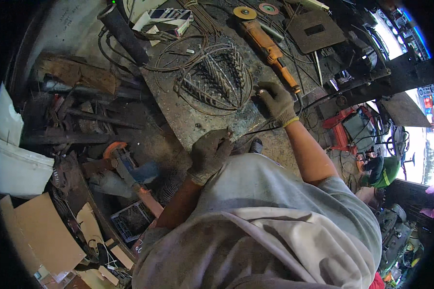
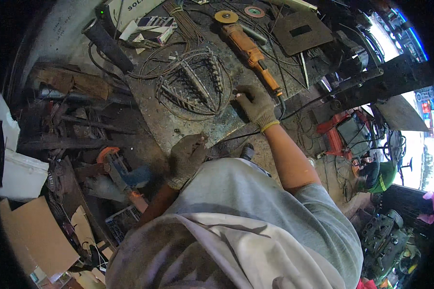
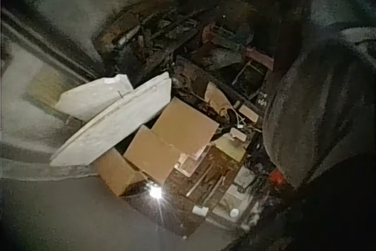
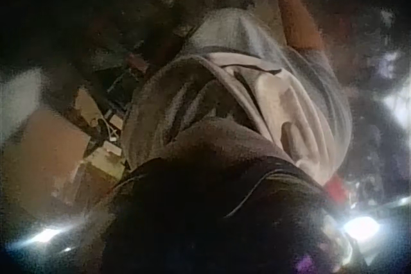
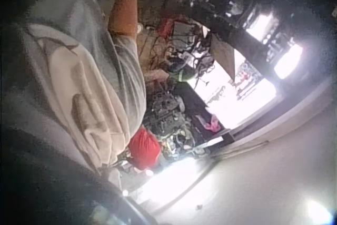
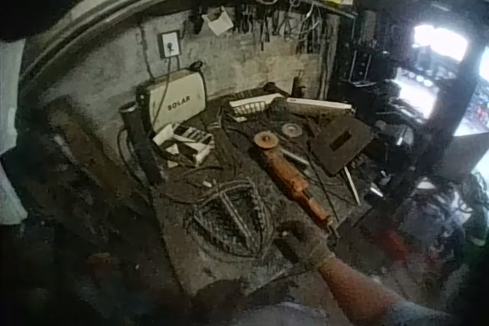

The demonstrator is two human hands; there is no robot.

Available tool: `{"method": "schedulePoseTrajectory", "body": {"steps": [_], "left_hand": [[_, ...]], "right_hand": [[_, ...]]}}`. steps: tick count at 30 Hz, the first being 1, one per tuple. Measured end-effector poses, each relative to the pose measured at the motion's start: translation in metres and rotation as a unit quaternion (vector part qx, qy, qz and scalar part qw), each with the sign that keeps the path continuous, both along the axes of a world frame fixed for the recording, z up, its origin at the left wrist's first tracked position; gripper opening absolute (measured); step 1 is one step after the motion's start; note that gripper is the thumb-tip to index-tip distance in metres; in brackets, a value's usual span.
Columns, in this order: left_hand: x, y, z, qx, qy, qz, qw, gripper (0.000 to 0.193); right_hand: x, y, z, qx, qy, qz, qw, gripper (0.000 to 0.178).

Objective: The person uses an angle grinder to smooth a metal rod, then holds the rod against a circular wire cage while using a welding torch to join the metal pieces together.

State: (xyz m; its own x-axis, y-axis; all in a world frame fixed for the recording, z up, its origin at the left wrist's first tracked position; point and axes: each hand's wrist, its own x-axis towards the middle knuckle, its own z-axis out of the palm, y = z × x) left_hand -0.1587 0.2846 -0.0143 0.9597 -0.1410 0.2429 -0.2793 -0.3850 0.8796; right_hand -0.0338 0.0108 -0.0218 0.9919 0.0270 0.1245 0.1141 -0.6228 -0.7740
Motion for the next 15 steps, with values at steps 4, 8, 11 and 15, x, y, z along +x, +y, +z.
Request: {"method": "schedulePoseTrajectory", "body": {"steps": [4, 8, 11, 15], "left_hand": [[-0.002, -0.002, -0.004, -0.014, 0.03, 0.001, 0.999, 0.023], [0.0, -0.005, 0.003, 0.057, 0.059, 0.02, 0.996, 0.025], [0.004, -0.003, 0.001, 0.142, -0.081, -0.014, 0.986, 0.026], [0.004, -0.005, -0.008, 0.137, -0.054, -0.014, 0.989, 0.023]], "right_hand": [[0.001, -0.003, -0.005, -0.027, -0.034, 0.004, 0.999, 0.031], [0.0, 0.002, 0.005, -0.029, -0.024, 0.009, 0.999, 0.031], [-0.003, 0.002, 0.009, -0.015, -0.007, 0.015, 1.0, 0.033], [-0.004, 0.001, 0.005, -0.02, -0.008, 0.014, 1.0, 0.035]]}}
